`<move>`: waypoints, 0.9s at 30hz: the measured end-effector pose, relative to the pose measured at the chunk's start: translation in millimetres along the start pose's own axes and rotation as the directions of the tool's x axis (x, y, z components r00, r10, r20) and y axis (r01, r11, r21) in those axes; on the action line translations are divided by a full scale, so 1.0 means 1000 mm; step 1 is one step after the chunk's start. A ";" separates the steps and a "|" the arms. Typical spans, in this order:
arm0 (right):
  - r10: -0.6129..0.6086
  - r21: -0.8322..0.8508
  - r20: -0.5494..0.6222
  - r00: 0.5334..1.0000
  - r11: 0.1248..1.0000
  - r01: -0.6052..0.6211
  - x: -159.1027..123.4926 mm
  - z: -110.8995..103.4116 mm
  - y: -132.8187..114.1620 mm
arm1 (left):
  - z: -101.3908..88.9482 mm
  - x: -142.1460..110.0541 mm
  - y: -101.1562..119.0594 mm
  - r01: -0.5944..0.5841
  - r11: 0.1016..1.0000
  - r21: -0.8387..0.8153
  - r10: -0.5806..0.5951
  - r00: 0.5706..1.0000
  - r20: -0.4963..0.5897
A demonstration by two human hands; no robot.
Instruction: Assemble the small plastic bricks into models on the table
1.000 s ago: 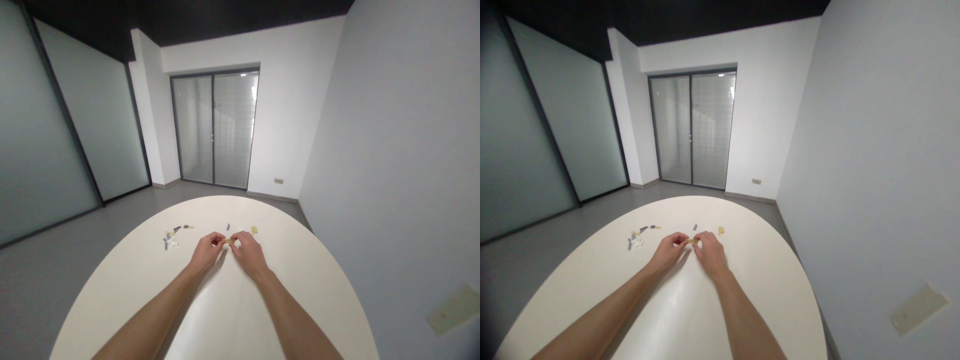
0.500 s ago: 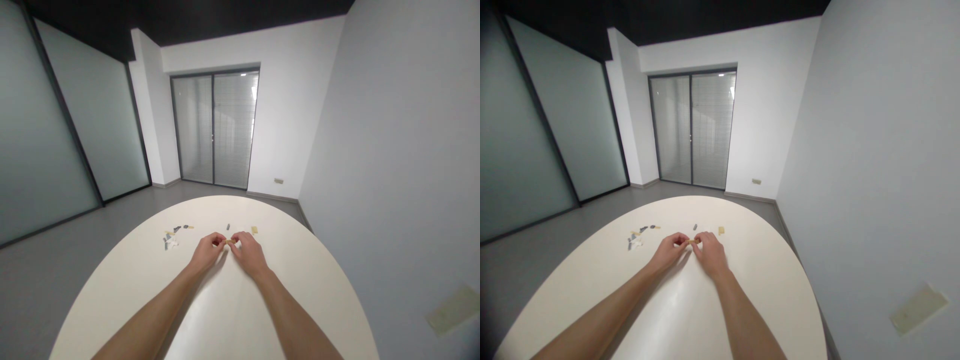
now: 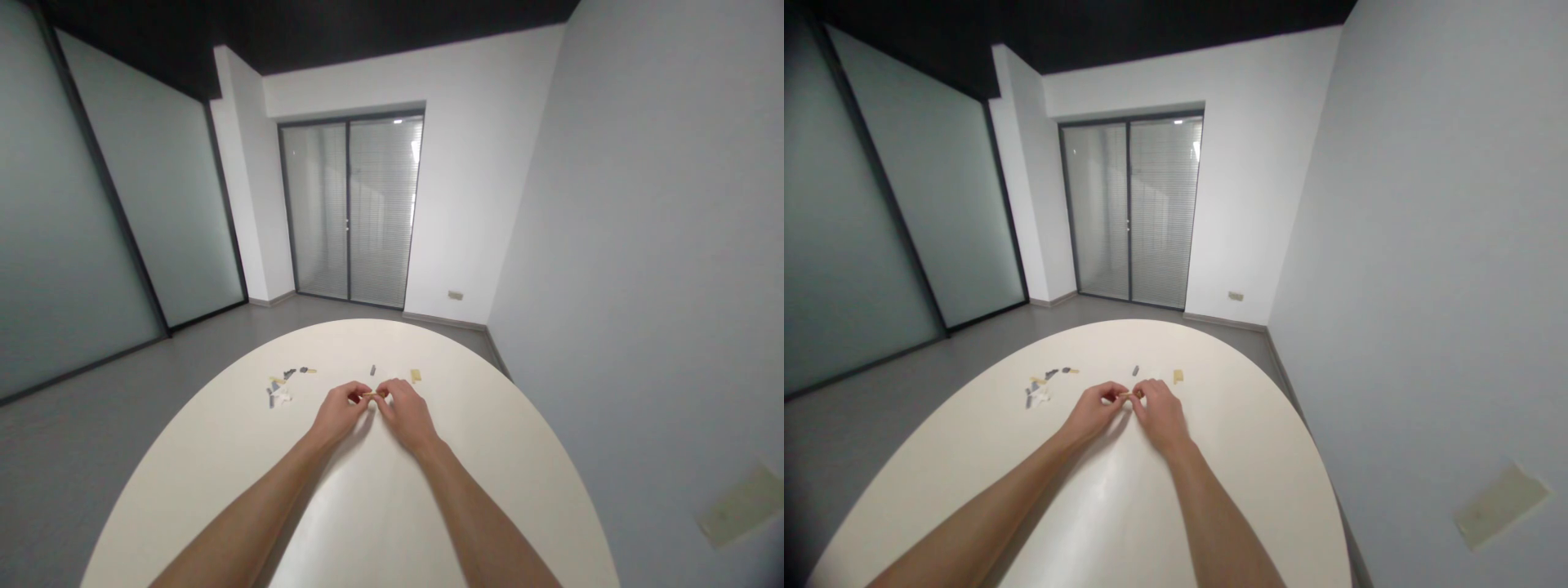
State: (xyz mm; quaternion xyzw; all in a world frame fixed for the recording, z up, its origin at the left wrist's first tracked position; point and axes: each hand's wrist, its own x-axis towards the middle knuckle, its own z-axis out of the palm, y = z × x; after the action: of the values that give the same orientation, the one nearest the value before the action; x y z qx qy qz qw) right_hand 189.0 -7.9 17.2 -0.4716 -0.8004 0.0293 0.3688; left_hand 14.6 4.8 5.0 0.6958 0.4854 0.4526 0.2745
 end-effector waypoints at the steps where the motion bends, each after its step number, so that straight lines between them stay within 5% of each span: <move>1: -0.001 0.000 0.002 1.000 1.000 0.001 0.000 0.000 0.000 | 0.000 0.000 0.000 0.000 1.000 0.003 0.000 1.000 -0.002; 27: -0.022 0.034 0.014 1.000 0.999 0.021 0.000 0.001 0.000 | 0.000 0.000 0.002 0.013 0.999 0.035 -0.013 1.000 -0.012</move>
State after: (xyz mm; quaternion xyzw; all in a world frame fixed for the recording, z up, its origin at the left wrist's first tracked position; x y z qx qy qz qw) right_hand 188.7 -7.8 16.6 -0.4564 -0.8075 0.0423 0.3714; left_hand 15.0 3.8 6.2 0.6948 0.4993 0.4462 0.2624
